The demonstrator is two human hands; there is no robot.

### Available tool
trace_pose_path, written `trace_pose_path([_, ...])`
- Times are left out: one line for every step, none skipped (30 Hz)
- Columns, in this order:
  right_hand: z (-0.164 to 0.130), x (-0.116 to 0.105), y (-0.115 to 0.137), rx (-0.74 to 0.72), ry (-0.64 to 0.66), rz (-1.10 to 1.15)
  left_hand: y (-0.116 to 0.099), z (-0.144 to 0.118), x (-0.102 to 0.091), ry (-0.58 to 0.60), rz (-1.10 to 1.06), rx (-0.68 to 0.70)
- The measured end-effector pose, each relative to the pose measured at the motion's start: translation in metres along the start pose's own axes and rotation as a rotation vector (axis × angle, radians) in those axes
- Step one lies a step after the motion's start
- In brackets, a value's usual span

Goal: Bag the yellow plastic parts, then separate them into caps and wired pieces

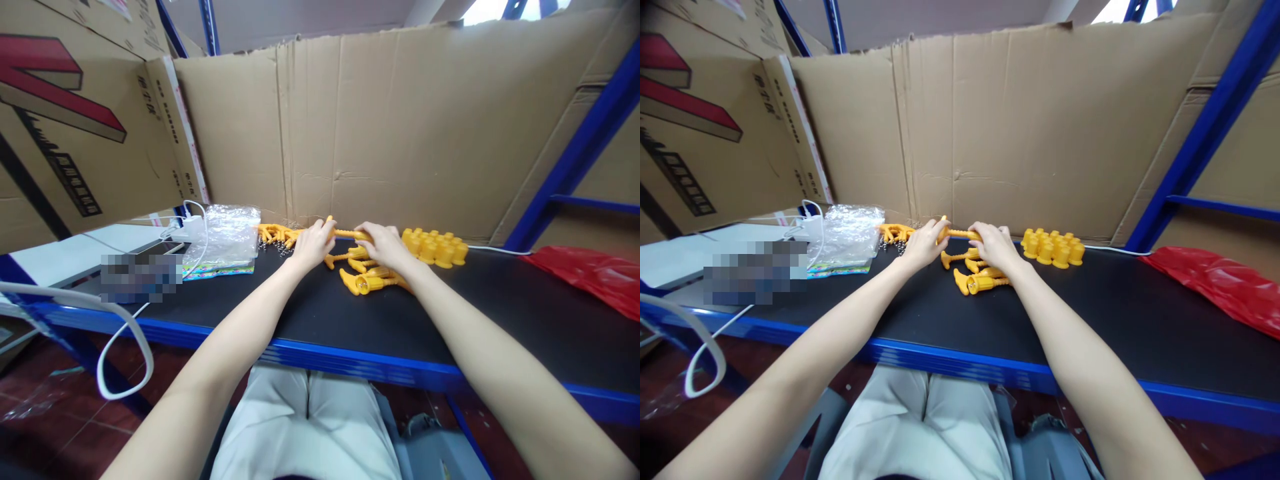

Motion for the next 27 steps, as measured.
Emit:
trace_pose_path([0.0,-0.004,0.001,-0.024,-0.031,-0.098,0.001,0.0,0.001,0.003,-0.02,-0.017])
trace_pose_path([-0.001,-0.008,0.001,-0.04,-0.057,-0.177,0.002,0.0,0.001,0.008,-0.038,-0.04])
trace_pose_path([-0.001,-0.012,0.0,-0.047,-0.08,-0.236,0.005,0.0,0.002,0.014,-0.053,-0.068])
trace_pose_path([0.0,-0.016,-0.003,-0.042,-0.105,-0.276,0.009,0.0,0.002,0.018,-0.063,-0.099])
trace_pose_path([0.0,-0.021,-0.008,-0.025,-0.136,-0.299,0.013,0.0,0.002,0.015,-0.071,-0.129])
trace_pose_path([0.001,-0.027,-0.014,0.004,-0.176,-0.309,0.018,0.0,0.002,0.002,-0.076,-0.159])
trace_pose_path([0.001,-0.034,-0.023,0.046,-0.23,-0.306,0.023,0.001,0.002,-0.016,-0.079,-0.189])
trace_pose_path([0.0,-0.043,-0.034,0.103,-0.3,-0.294,0.029,0.001,0.002,-0.033,-0.083,-0.218])
trace_pose_path([-0.002,-0.054,-0.047,0.175,-0.387,-0.274,0.035,0.001,0.003,-0.044,-0.085,-0.247])
trace_pose_path([-0.007,-0.064,-0.063,0.261,-0.487,-0.248,0.041,0.001,0.004,-0.048,-0.085,-0.276])
trace_pose_path([-0.014,-0.075,-0.08,0.362,-0.604,-0.222,0.048,0.001,0.006,-0.044,-0.081,-0.306])
trace_pose_path([-0.024,-0.083,-0.097,0.462,-0.716,-0.202,0.053,0.0,0.008,-0.036,-0.073,-0.333])
trace_pose_path([-0.035,-0.089,-0.114,0.562,-0.815,-0.177,0.058,0.0,0.01,-0.027,-0.064,-0.357])
trace_pose_path([-0.048,-0.091,-0.131,0.662,-0.893,-0.149,0.063,-0.001,0.011,-0.02,-0.055,-0.376])
trace_pose_path([-0.06,-0.091,-0.146,0.749,-0.948,-0.13,0.067,-0.001,0.012,-0.015,-0.05,-0.392])
trace_pose_path([-0.073,-0.089,-0.161,0.839,-0.996,-0.113,0.07,-0.002,0.013,-0.011,-0.049,-0.405])
trace_pose_path([-0.084,-0.083,-0.175,0.932,-0.989,-0.087,0.073,-0.003,0.014,-0.007,-0.052,-0.419])
trace_pose_path([-0.094,-0.076,-0.189,1.034,-0.967,-0.057,0.076,-0.004,0.015,-0.005,-0.056,-0.434])
trace_pose_path([-0.104,-0.068,-0.2,1.134,-0.939,-0.029,0.079,-0.004,0.016,-0.004,-0.059,-0.447])
trace_pose_path([-0.112,-0.061,-0.21,1.222,-0.905,-0.014,0.081,-0.005,0.016,-0.005,-0.06,-0.455])
trace_pose_path([-0.117,-0.055,-0.217,1.269,-0.865,-0.03,0.082,-0.005,0.016,-0.011,-0.058,-0.457])
trace_pose_path([-0.119,-0.051,-0.222,1.287,-0.821,-0.07,0.083,-0.005,0.017,-0.018,-0.055,-0.452])
trace_pose_path([-0.119,-0.047,-0.227,1.273,-0.772,-0.106,0.083,-0.005,0.017,-0.026,-0.054,-0.447])
trace_pose_path([-0.117,-0.045,-0.23,1.241,-0.727,-0.142,0.084,-0.005,0.018,-0.032,-0.055,-0.444])
trace_pose_path([-0.114,-0.043,-0.233,1.201,-0.686,-0.169,0.084,-0.005,0.019,-0.038,-0.058,-0.444])
trace_pose_path([-0.111,-0.042,-0.235,1.157,-0.652,-0.188,0.084,-0.005,0.02,-0.043,-0.063,-0.446])
trace_pose_path([-0.107,-0.042,-0.236,1.108,-0.625,-0.215,0.085,-0.006,0.021,-0.046,-0.069,-0.446])
Point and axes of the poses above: each hand's wrist, its own z-axis towards the middle knuckle, its own x-axis out of the palm, y = z × x, the point moved 6 cm from there along z, towards the middle knuckle, and after that the axes turned 3 degrees about x, right-handed, at the moved point
